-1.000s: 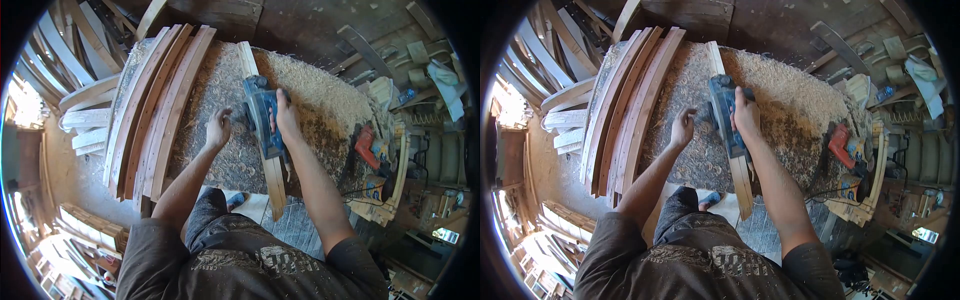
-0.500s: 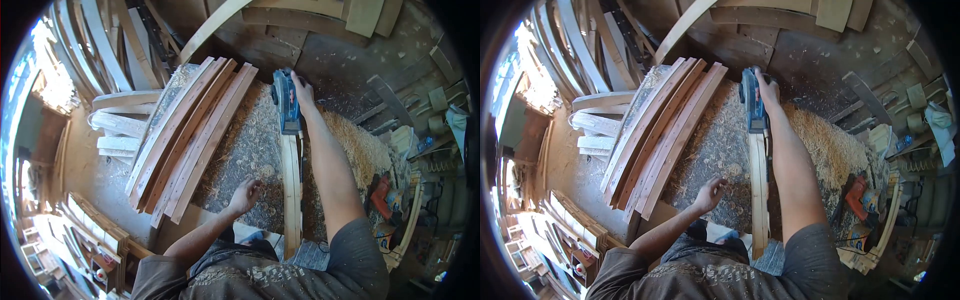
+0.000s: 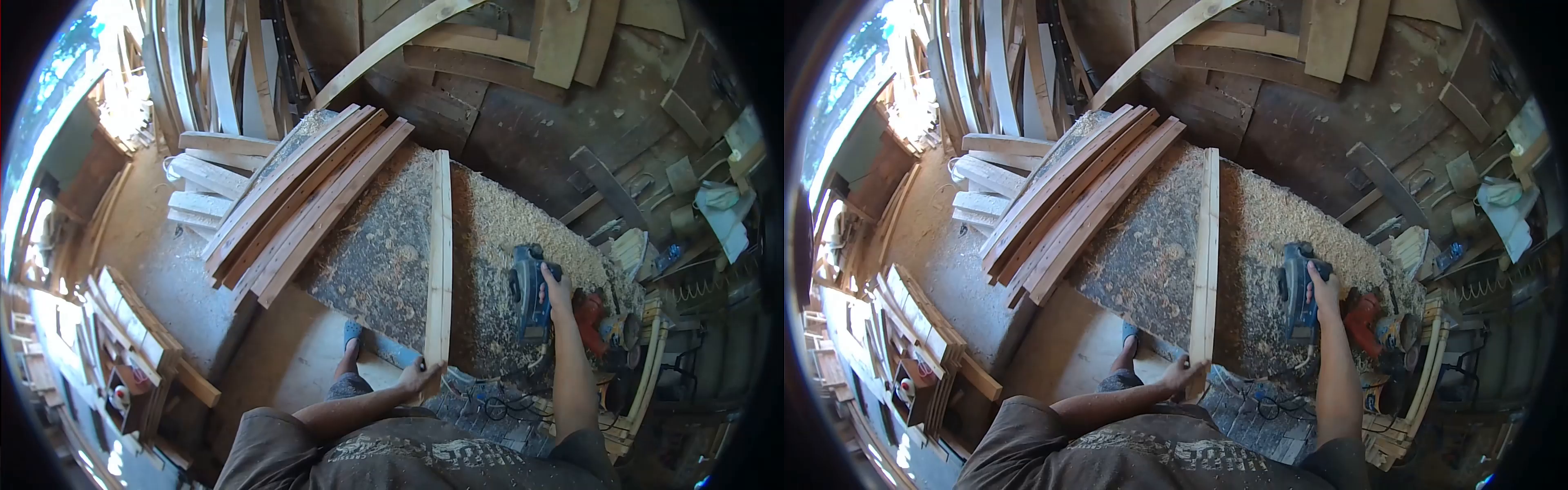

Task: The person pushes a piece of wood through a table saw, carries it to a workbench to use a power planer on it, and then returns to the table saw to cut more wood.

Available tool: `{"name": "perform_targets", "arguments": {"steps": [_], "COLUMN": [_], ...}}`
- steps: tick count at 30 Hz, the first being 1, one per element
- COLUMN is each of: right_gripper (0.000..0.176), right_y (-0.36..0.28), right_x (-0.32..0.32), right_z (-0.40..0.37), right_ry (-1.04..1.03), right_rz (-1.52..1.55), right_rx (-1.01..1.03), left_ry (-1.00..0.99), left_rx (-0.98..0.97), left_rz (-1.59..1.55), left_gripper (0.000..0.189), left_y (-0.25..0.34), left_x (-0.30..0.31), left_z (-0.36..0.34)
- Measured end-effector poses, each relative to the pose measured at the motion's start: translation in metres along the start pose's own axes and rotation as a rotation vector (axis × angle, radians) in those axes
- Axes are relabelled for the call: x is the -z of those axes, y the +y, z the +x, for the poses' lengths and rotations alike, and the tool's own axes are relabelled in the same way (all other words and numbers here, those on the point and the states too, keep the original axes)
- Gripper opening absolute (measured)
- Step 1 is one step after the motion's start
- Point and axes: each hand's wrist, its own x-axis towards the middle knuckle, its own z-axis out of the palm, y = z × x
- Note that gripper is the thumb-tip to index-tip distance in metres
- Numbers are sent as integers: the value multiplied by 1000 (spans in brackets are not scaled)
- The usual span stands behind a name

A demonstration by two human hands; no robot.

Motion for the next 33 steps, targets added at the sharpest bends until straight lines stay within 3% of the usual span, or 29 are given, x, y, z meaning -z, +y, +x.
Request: {"name": "perform_targets", "arguments": {"steps": [1,3,5,7,11,12,13,14,18,20,33], "right_gripper": [32,36,39,43,63,63,58,53,54,54,53], "right_y": [15,36,55,65,69,66,65,67,71,65,54], "right_x": [9,19,29,29,40,36,33,30,36,37,34], "right_z": [6,24,42,52,55,53,50,47,58,47,37], "right_ry": [-4,106,106,158,103,93,181,270,196,192,219], "right_rz": [11,52,51,63,86,89,88,83,50,35,1], "right_rx": [4,56,63,33,25,19,26,34,10,16,60], "left_ry": [19,75,-38,-155,-214,-130,-192,-205,-298,-318,-300], "left_rx": [31,9,-68,34,-119,-115,-183,-160,-160,-260,-290], "left_rz": [-232,-87,-362,-704,-1012,-1053,-1107,-1046,-1133,-1090,-1084], "left_gripper": [88,79,74,80,70,69,72,75,77,72,63], "left_y": [7,-4,14,57,154,184,195,215,258,264,288], "left_x": [-3,-8,-8,-10,1,4,10,19,39,41,56], "left_z": [-14,-8,-18,-46,-86,-97,-95,-105,-113,-117,-128]}}
